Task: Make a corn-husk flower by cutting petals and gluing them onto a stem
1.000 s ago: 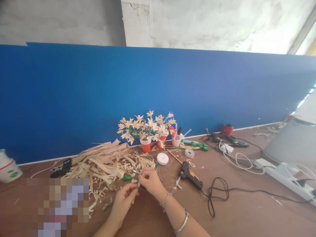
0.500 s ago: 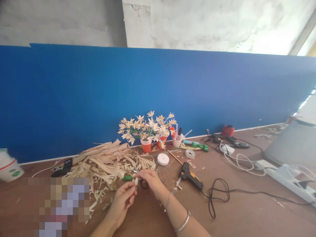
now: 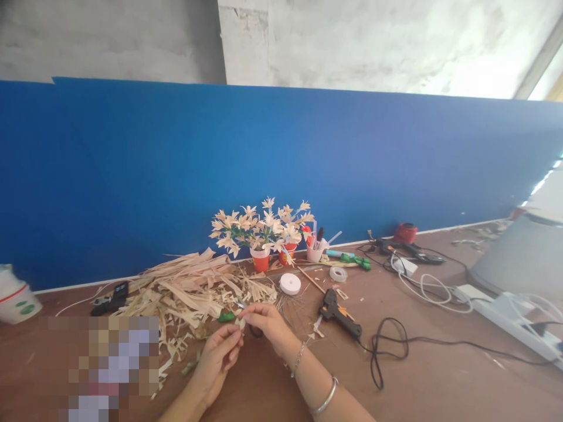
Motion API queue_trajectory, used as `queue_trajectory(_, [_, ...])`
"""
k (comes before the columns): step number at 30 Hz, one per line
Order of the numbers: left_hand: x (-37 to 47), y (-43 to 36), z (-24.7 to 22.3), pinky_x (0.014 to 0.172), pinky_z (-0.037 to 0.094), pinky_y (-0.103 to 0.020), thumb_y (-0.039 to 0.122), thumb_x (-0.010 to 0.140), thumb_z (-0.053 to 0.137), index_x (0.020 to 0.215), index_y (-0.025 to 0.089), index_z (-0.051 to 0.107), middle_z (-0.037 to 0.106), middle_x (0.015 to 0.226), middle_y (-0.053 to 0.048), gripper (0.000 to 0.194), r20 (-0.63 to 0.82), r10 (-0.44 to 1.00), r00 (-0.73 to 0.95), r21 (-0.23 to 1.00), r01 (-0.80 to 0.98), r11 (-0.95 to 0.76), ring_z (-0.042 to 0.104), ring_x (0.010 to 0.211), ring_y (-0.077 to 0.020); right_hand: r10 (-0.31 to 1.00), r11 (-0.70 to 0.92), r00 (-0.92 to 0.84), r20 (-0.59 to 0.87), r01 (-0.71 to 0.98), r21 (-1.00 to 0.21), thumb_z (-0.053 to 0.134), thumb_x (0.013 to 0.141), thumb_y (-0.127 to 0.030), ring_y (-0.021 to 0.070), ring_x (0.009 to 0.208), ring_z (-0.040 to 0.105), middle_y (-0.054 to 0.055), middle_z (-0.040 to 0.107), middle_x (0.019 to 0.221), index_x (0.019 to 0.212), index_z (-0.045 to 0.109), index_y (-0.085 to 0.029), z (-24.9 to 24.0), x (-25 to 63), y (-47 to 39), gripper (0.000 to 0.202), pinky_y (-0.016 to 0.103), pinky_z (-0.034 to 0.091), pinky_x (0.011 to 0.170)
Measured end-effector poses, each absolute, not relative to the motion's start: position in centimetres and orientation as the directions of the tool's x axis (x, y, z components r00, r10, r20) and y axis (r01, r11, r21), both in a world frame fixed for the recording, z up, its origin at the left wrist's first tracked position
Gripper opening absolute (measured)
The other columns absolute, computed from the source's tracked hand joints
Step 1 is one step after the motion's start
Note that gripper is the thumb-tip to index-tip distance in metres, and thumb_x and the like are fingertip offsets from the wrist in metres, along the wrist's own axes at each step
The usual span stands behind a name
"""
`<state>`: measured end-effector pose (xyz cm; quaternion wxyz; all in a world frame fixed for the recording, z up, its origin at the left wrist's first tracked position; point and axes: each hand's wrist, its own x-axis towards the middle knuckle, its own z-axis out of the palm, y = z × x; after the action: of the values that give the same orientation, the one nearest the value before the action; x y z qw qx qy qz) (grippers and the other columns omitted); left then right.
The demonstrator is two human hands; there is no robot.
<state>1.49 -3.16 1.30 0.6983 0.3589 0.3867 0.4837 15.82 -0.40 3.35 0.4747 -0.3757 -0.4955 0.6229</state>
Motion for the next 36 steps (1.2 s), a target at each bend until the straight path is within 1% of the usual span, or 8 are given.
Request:
queue_trajectory(3, [1.47, -3.11, 1.22, 0.039, 0.012, -0.016, 0.034, 0.064, 0.072, 0.073, 0.013, 0.058, 0.052, 0.06, 0.004, 0.027, -0.186, 0.953, 0.24, 0.867, -0.416, 0.274, 0.031, 0.041, 0.0001, 0.962, -0.03, -0.271, 0.033, -0.226, -0.974, 0.066, 0.066, -0.029, 0.0086, 0.053, 0.041, 0.0, 0.058, 0.064, 0.063, 0.065, -0.016, 3.3, 15.82, -0.48, 0.013, 0.021, 0.031, 0.051])
queue_trajectory(5, [1.44, -3.07, 1.14, 0.039, 0.013, -0.015, 0.033, 0.065, 0.072, 0.074, 0.013, 0.059, 0.052, 0.06, 0.004, 0.026, -0.18, 0.956, 0.232, 0.864, -0.428, 0.267, 0.032, 0.041, 0.0004, 0.963, -0.038, -0.269, 0.03, -0.244, -0.969, 0.067, 0.066, -0.029, 0.0083, 0.053, 0.04, -0.001, 0.057, 0.064, 0.062, 0.064, -0.016, 3.22, 15.75, -0.5, 0.014, 0.021, 0.03, 0.051])
queue_trajectory(10, [1.37, -2.95, 0.91, 0.038, 0.013, -0.015, 0.033, 0.065, 0.072, 0.075, 0.012, 0.059, 0.052, 0.061, 0.003, 0.026, -0.168, 0.961, 0.218, 0.865, -0.435, 0.25, 0.031, 0.041, 0.0007, 0.969, -0.07, -0.245, -0.002, -0.271, -0.96, 0.067, 0.065, -0.028, 0.0068, 0.049, 0.036, -0.003, 0.052, 0.059, 0.062, 0.062, -0.015, 3.04, 15.41, -0.47, 0.014, 0.021, 0.026, 0.049])
queue_trajectory(18, [1.41, -2.94, 0.91, 0.038, 0.011, -0.016, 0.035, 0.067, 0.07, 0.072, 0.013, 0.057, 0.053, 0.061, 0.003, 0.026, -0.176, 0.965, 0.196, 0.882, -0.404, 0.243, 0.031, 0.041, 0.0001, 0.971, -0.074, -0.239, -0.018, -0.227, -0.971, 0.069, 0.063, -0.033, 0.007, 0.049, 0.034, -0.004, 0.048, 0.053, 0.061, 0.06, -0.015, 3.14, 15.29, -0.4, 0.021, 0.022, 0.024, 0.049])
queue_trajectory(22, [1.45, -2.92, 0.83, 0.038, 0.011, -0.016, 0.035, 0.068, 0.07, 0.07, 0.013, 0.056, 0.052, 0.06, 0.004, 0.026, -0.173, 0.967, 0.189, 0.887, -0.396, 0.236, 0.03, 0.04, 0.0004, 0.97, -0.085, -0.24, -0.032, -0.214, -0.973, 0.068, 0.063, -0.033, 0.0071, 0.048, 0.033, -0.005, 0.046, 0.05, 0.061, 0.061, -0.015, 3.19, 15.27, -0.45, 0.02, 0.022, 0.023, 0.049])
queue_trajectory(28, [1.47, -2.88, 0.8, 0.038, 0.01, -0.016, 0.036, 0.067, 0.07, 0.069, 0.013, 0.056, 0.05, 0.059, 0.004, 0.027, -0.169, 0.968, 0.186, 0.89, -0.394, 0.231, 0.028, 0.04, 0.0008, 0.97, -0.081, -0.242, -0.027, -0.215, -0.973, 0.068, 0.062, -0.033, 0.0069, 0.049, 0.033, -0.004, 0.047, 0.052, 0.061, 0.061, -0.015, 3.15, 15.2, -0.41, 0.02, 0.022, 0.023, 0.049])
queue_trajectory(36, [1.4, -2.98, 0.86, 0.038, 0.01, -0.015, 0.037, 0.066, 0.07, 0.07, 0.013, 0.056, 0.051, 0.059, 0.004, 0.028, -0.177, 0.971, 0.161, 0.898, -0.379, 0.226, 0.03, 0.04, 0.0006, 0.964, -0.061, -0.267, -0.014, -0.169, -0.984, 0.065, 0.069, -0.037, 0.0079, 0.051, 0.037, -0.003, 0.05, 0.054, 0.067, 0.064, -0.014, 3.16, 15.4, -0.47, 0.023, 0.021, 0.025, 0.05])
